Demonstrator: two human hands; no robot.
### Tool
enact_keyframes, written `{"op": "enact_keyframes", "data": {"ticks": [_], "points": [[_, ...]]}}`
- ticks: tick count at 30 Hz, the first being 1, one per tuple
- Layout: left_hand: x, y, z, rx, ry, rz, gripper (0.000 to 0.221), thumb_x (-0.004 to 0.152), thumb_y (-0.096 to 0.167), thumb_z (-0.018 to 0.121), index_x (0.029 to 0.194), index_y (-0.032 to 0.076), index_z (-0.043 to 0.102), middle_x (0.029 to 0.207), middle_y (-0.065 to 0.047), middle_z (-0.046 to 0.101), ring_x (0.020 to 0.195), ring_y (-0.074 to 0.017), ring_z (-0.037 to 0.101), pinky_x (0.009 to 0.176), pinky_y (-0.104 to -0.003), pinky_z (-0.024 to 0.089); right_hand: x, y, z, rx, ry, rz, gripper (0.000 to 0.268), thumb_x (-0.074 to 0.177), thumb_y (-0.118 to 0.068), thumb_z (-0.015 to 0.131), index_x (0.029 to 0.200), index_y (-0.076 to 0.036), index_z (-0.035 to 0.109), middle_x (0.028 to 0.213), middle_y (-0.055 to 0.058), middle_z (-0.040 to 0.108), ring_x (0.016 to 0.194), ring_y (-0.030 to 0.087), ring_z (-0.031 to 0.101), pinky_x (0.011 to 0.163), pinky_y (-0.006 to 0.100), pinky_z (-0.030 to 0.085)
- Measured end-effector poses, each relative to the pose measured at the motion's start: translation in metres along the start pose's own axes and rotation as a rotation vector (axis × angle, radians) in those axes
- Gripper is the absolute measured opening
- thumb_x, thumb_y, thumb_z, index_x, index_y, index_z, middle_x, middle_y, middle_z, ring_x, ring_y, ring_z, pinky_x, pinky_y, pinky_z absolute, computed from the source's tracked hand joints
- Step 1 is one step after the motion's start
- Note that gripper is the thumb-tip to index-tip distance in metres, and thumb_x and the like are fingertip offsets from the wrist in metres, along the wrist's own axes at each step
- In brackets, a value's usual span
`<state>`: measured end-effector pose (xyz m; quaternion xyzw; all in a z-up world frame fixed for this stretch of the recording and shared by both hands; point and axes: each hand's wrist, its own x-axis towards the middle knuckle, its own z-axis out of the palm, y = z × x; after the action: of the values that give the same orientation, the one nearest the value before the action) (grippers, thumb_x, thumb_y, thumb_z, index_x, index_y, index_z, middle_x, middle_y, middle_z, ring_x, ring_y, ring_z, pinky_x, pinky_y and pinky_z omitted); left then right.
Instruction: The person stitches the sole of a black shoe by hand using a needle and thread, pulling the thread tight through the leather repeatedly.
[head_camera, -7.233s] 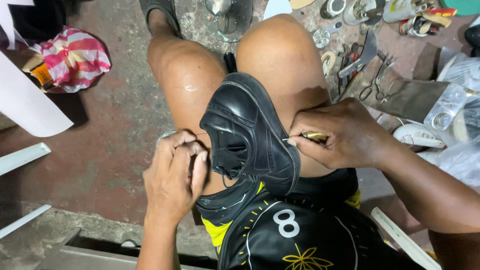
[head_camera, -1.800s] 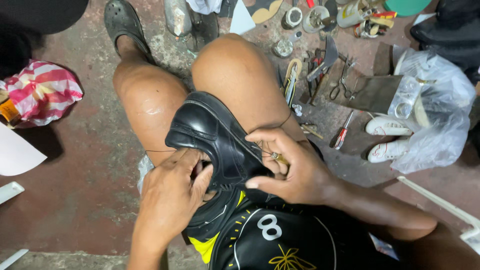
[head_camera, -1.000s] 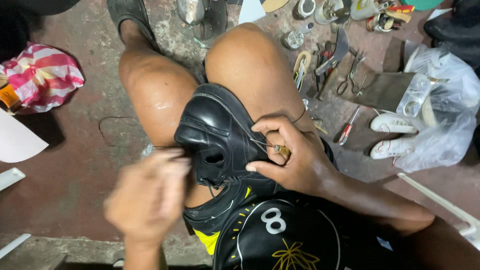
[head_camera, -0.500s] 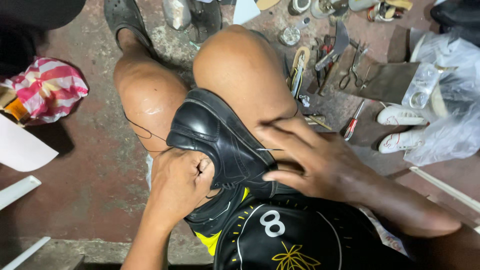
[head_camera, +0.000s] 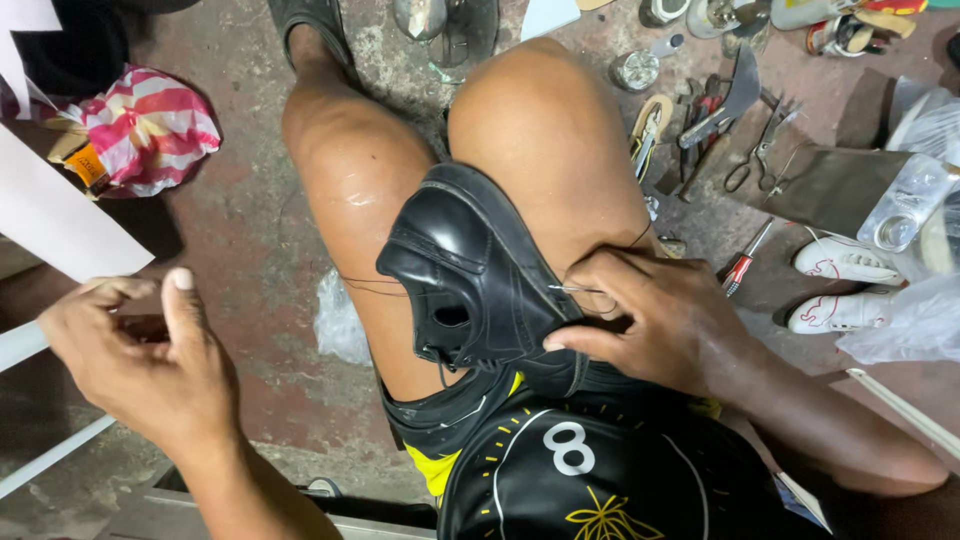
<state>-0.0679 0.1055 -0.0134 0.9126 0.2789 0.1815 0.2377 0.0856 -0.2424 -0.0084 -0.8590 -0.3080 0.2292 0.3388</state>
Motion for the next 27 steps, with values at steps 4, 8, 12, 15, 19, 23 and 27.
{"op": "enact_keyframes", "data": {"ticks": [4, 8, 12, 15, 19, 23, 27], "points": [[-0.01, 0.057, 0.002, -0.06, -0.074, 0.214, 0.005, 0.105, 0.001, 0.074, 0.101, 0.002, 0.071, 0.105, -0.012, 0.065, 0.082, -0.0252, 0.064, 0.066, -0.035, 0.051, 0.002, 0.001, -0.001, -0.012, -0.013, -0.009, 0.052, 0.067, -0.043, 0.09, 0.099, -0.01, 0.067, 0.076, 0.003, 0.069, 0.065, 0.02, 0.069, 0.059, 0.035, 0.055], [-0.005, 0.116, 0.028, -0.19, -0.514, 0.479, 0.009, 0.089, 0.01, 0.07, 0.095, 0.002, 0.071, 0.091, -0.018, 0.07, 0.075, -0.0338, 0.067, 0.064, -0.044, 0.054, 0.004, -0.004, -0.003, -0.004, -0.054, 0.016, 0.052, 0.067, -0.042, 0.089, 0.101, -0.01, 0.067, 0.08, 0.004, 0.071, 0.063, 0.02, 0.069, 0.058, 0.035, 0.055], [0.011, 0.121, 0.042, -0.126, -0.874, 0.312, 0.02, 0.086, 0.021, 0.072, 0.082, 0.002, 0.069, 0.078, -0.02, 0.068, 0.075, -0.0424, 0.066, 0.069, -0.052, 0.051, 0.004, -0.01, -0.01, -0.016, -0.121, 0.019, 0.047, 0.071, -0.04, 0.087, 0.102, -0.01, 0.068, 0.081, 0.007, 0.07, 0.072, 0.026, 0.071, 0.064, 0.039, 0.055], [0.015, 0.11, 0.047, -0.201, -0.914, 0.261, 0.018, 0.08, 0.018, 0.07, 0.078, 0.001, 0.067, 0.077, -0.021, 0.068, 0.077, -0.0438, 0.065, 0.07, -0.053, 0.049, 0.003, -0.008, -0.017, 0.003, -0.23, 0.14, 0.042, 0.075, -0.037, 0.082, 0.103, -0.009, 0.069, 0.084, 0.008, 0.073, 0.072, 0.027, 0.072, 0.064, 0.04, 0.055], [0.005, 0.104, 0.059, -0.214, -0.819, 0.247, 0.012, 0.08, 0.008, 0.065, 0.073, -0.001, 0.061, 0.078, -0.023, 0.065, 0.079, -0.0447, 0.063, 0.072, -0.051, 0.049, 0.001, -0.001, -0.022, 0.055, -0.195, 0.046, 0.02, 0.086, -0.028, 0.074, 0.097, -0.01, 0.071, 0.088, 0.005, 0.075, 0.078, 0.024, 0.073, 0.068, 0.038, 0.056], [-0.005, 0.098, 0.067, -0.286, -0.69, 0.236, 0.009, 0.075, -0.002, 0.062, 0.07, 0.0, 0.054, 0.073, -0.02, 0.058, 0.072, -0.0436, 0.058, 0.066, -0.049, 0.045, -0.001, 0.009, -0.027, 0.135, -0.215, 0.041, 0.014, 0.09, -0.021, 0.07, 0.094, -0.008, 0.071, 0.085, 0.006, 0.073, 0.079, 0.024, 0.072, 0.069, 0.037, 0.055], [-0.018, 0.093, 0.07, -0.298, -0.594, 0.122, 0.016, 0.073, -0.006, 0.061, 0.067, 0.001, 0.049, 0.065, -0.017, 0.05, 0.061, -0.036, 0.054, 0.06, -0.044, 0.043, -0.007, 0.017, -0.027, 0.303, -0.113, 0.035, 0.015, 0.093, -0.018, 0.067, 0.092, -0.003, 0.066, 0.086, 0.007, 0.07, 0.077, 0.019, 0.07, 0.071, 0.033, 0.055]]}}
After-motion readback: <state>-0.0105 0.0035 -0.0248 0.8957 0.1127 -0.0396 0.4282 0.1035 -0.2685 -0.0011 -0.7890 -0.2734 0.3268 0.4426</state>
